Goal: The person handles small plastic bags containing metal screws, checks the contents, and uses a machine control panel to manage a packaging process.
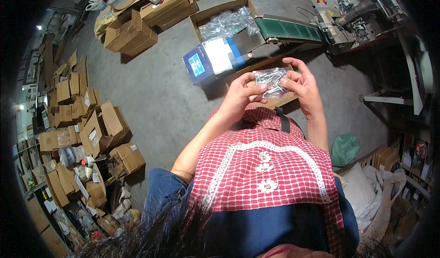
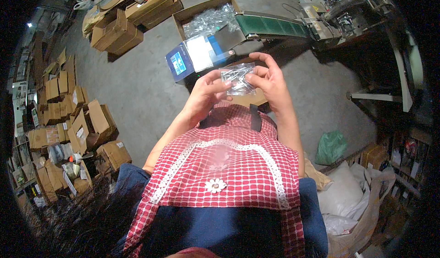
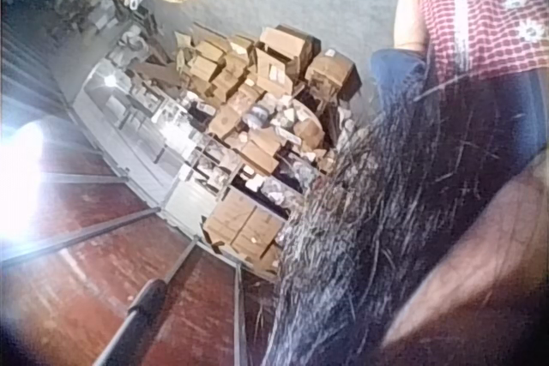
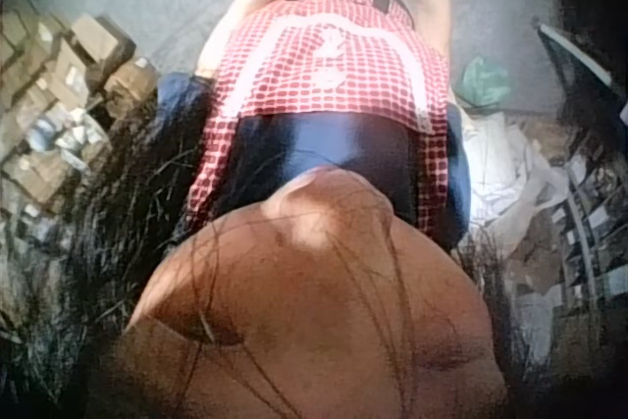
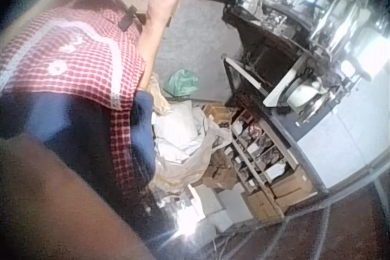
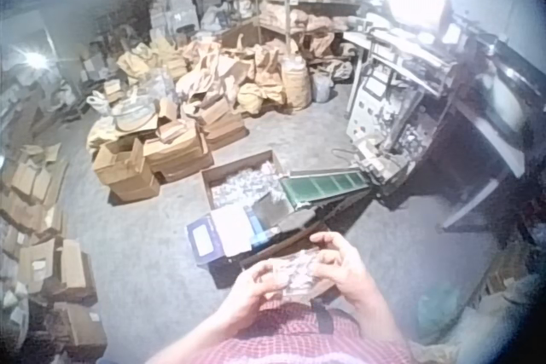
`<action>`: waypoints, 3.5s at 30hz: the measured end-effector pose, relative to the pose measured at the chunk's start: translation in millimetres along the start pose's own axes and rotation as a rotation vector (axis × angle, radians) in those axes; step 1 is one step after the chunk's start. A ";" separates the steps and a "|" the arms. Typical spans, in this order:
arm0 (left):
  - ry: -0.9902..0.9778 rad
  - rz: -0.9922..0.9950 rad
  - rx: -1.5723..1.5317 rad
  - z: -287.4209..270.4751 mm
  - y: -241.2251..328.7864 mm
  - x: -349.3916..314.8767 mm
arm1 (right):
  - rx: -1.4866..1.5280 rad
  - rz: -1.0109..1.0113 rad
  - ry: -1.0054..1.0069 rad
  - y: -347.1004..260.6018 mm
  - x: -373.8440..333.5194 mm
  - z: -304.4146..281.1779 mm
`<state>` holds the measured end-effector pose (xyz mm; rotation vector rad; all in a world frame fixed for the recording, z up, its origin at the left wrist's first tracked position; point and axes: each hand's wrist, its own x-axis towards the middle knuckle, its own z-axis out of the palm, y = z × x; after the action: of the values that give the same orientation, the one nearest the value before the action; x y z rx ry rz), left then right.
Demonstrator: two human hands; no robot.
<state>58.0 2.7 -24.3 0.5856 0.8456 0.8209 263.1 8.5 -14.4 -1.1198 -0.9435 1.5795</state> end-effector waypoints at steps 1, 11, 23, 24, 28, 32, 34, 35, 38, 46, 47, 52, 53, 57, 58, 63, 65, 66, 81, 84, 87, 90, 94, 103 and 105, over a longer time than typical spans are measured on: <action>0.011 0.014 0.005 -2.9 -2.4 2.7 | -0.014 -0.005 -0.005 3.3 0.4 -1.0; -0.021 0.031 0.050 -13.8 -14.8 8.5 | -0.448 0.048 0.002 16.3 2.6 -14.0; -0.054 0.006 -0.046 -3.6 -15.3 5.1 | -0.124 0.007 -0.131 -1.0 -5.0 -5.2; -0.032 0.019 0.000 -3.8 -15.4 4.8 | -0.194 0.002 -0.106 2.4 -4.0 -6.0; 0.030 0.083 0.001 -2.2 -21.8 5.9 | -0.394 0.012 -0.015 14.0 -1.0 -6.1; 0.060 0.113 -0.028 -5.7 -22.5 7.3 | -0.436 0.068 -0.022 9.5 -1.3 -11.5; 0.020 0.096 -0.050 -4.5 -18.7 5.2 | -0.408 0.008 -0.026 10.0 -1.3 -10.5; 0.021 0.100 -0.072 -3.1 -17.4 4.5 | -0.440 -0.030 -0.019 10.8 0.3 -8.1; 0.013 0.095 -0.123 1.1 -14.4 2.5 | -0.437 -0.057 -0.020 9.0 -0.5 -5.8; -0.040 0.054 -0.135 1.0 -5.9 0.2 | -0.166 -0.058 -0.025 -7.9 -6.9 4.8; 0.006 0.102 -0.130 -0.3 -10.0 3.1 | -0.167 -0.042 -0.023 -8.6 -6.1 3.1; 0.058 0.199 -0.125 -6.1 -17.4 6.0 | -0.154 0.000 -0.054 -5.5 -5.4 8.7; 0.054 0.197 -0.130 -6.0 -16.1 5.9 | -0.202 -0.024 -0.077 -2.4 -4.7 10.8; 0.058 0.156 0.028 -1.0 -9.3 1.5 | -0.132 -0.047 -0.100 5.3 -1.8 6.7; 0.051 0.130 0.010 -0.3 -7.7 1.5 | -0.113 -0.055 -0.087 6.3 -1.3 5.4; 0.057 0.125 -0.068 -1.7 -5.9 2.0 | 0.024 -0.007 -0.040 -0.5 -1.8 13.8; 0.068 0.163 -0.016 -6.2 -4.3 3.0 | 0.031 0.010 -0.035 -1.4 -0.9 15.9; 0.073 0.183 0.009 -8.0 -3.2 3.2 | 0.016 0.011 -0.036 -2.3 -1.4 16.1; 0.082 0.158 0.028 -4.9 11.7 -1.8 | -0.042 -0.035 -0.067 -9.5 -1.9 12.2; 0.069 0.133 0.099 -4.5 15.1 -2.1 | -0.043 -0.003 -0.077 -9.3 0.7 7.8; 0.088 0.121 -0.027 2.3 15.7 -3.5 | 0.033 -0.027 -0.041 -8.4 1.1 7.2; 0.057 0.086 -0.105 10.3 11.3 -4.7 | 0.102 -0.050 -0.004 -8.8 -0.9 13.0; 0.017 0.120 -0.032 1.8 4.9 -1.9 | 0.082 -0.007 -0.033 -9.7 -1.9 14.8; -0.033 0.008 -0.022 -0.5 8.8 0.0 | 0.117 0.054 -0.050 -15.2 -2.0 9.7; -0.041 -0.020 -0.069 0.3 7.4 0.0 | 0.095 0.044 -0.039 -15.2 -2.6 9.0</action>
<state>55.4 6.8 -18.8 0.5303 0.7818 0.8138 258.8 9.4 2.9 -1.0531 -0.8657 1.6699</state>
